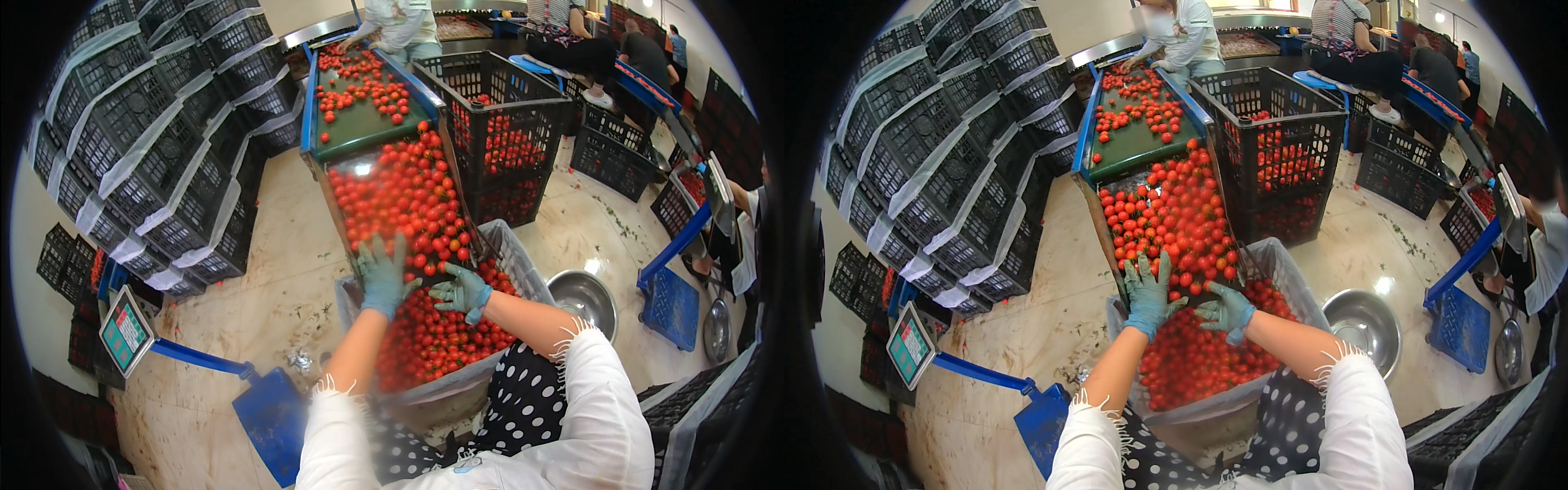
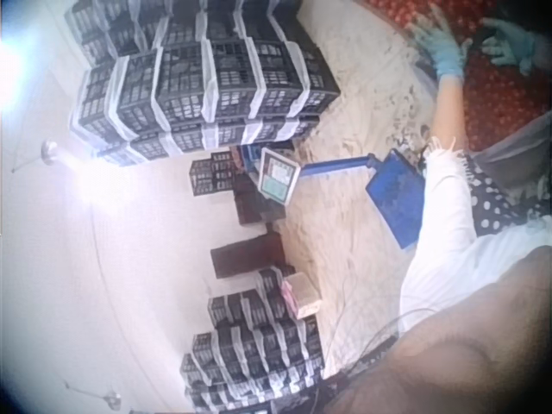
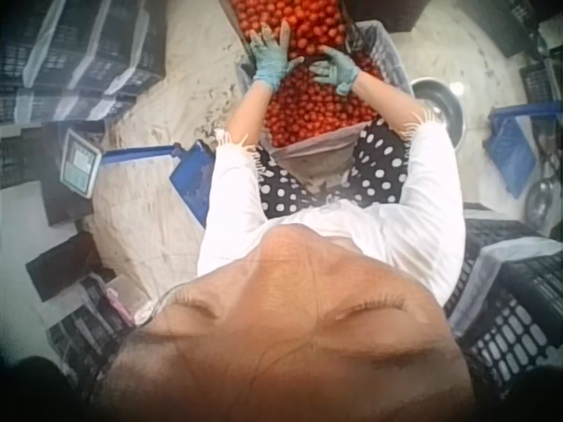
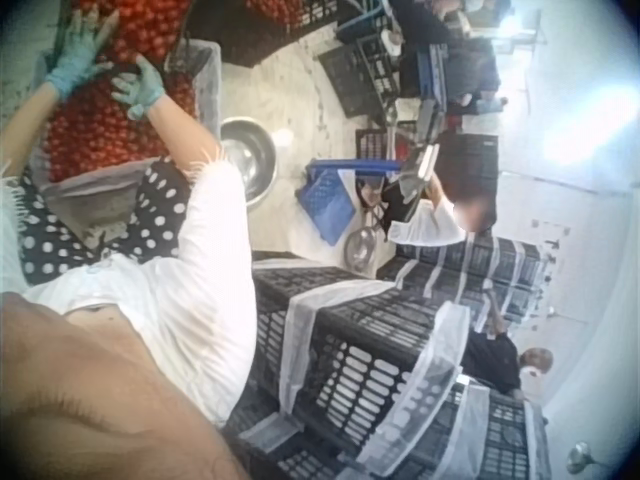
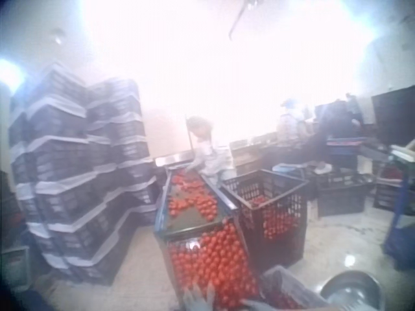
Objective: The person sorts tomatoes from a conveyor belt into a plastic bin by hand and moves the bin to a digital scale.
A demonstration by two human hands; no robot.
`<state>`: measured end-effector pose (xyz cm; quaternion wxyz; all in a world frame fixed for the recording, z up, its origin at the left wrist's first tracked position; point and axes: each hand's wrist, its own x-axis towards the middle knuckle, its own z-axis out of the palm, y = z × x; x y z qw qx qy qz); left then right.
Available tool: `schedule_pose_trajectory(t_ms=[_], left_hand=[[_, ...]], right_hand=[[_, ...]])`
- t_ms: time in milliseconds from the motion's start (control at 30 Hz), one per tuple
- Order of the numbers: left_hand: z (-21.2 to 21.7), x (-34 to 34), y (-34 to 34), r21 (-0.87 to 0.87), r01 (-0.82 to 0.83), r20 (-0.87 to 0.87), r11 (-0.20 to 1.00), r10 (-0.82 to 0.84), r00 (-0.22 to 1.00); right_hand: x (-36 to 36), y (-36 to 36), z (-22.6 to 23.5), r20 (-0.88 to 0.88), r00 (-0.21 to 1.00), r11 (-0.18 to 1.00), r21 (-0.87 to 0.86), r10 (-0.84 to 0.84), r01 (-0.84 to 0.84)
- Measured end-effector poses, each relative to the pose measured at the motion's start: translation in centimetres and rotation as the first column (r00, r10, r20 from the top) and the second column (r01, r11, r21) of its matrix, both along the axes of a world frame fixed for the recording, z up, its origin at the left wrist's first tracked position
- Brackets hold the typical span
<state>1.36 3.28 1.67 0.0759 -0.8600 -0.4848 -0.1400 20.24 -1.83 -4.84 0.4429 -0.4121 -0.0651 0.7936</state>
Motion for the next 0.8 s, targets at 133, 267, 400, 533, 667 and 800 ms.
schedule_pose_trajectory(t_ms=[133,267,400,533,667,800], left_hand=[[-1.7,-0.7,-0.1,0.067,0.139,0.015,0.988,-0.140,0.990],[-3.1,-1.6,0.6,0.070,0.174,0.029,0.982,-0.176,0.984],[-2.5,-1.1,0.2,0.077,0.194,0.052,0.978,-0.198,0.979],[-1.5,-2.4,-1.0,0.076,0.115,-0.035,0.990,-0.112,0.993],[-1.6,-1.6,-1.0,0.054,0.108,-0.045,0.993,-0.105,0.993],[-2.1,-1.0,-0.9,-0.015,0.122,0.022,0.992,-0.122,0.992]], right_hand=[[0.7,-0.2,0.3,-0.062,0.996,0.993,0.107,0.065,-0.058],[0.5,-0.1,0.2,-0.072,0.995,0.990,0.130,0.064,-0.055],[1.4,0.3,-0.7,-0.043,0.998,0.991,0.127,0.049,-0.043],[-1.4,-0.7,4.2,0.368,0.927,0.994,-0.099,0.071,-0.037],[1.8,-0.1,4.1,0.959,-0.268,0.752,-0.242,0.089,-0.613],[1.0,-0.1,4.3,0.908,-0.221,0.859,0.224,-0.355,-0.460]])
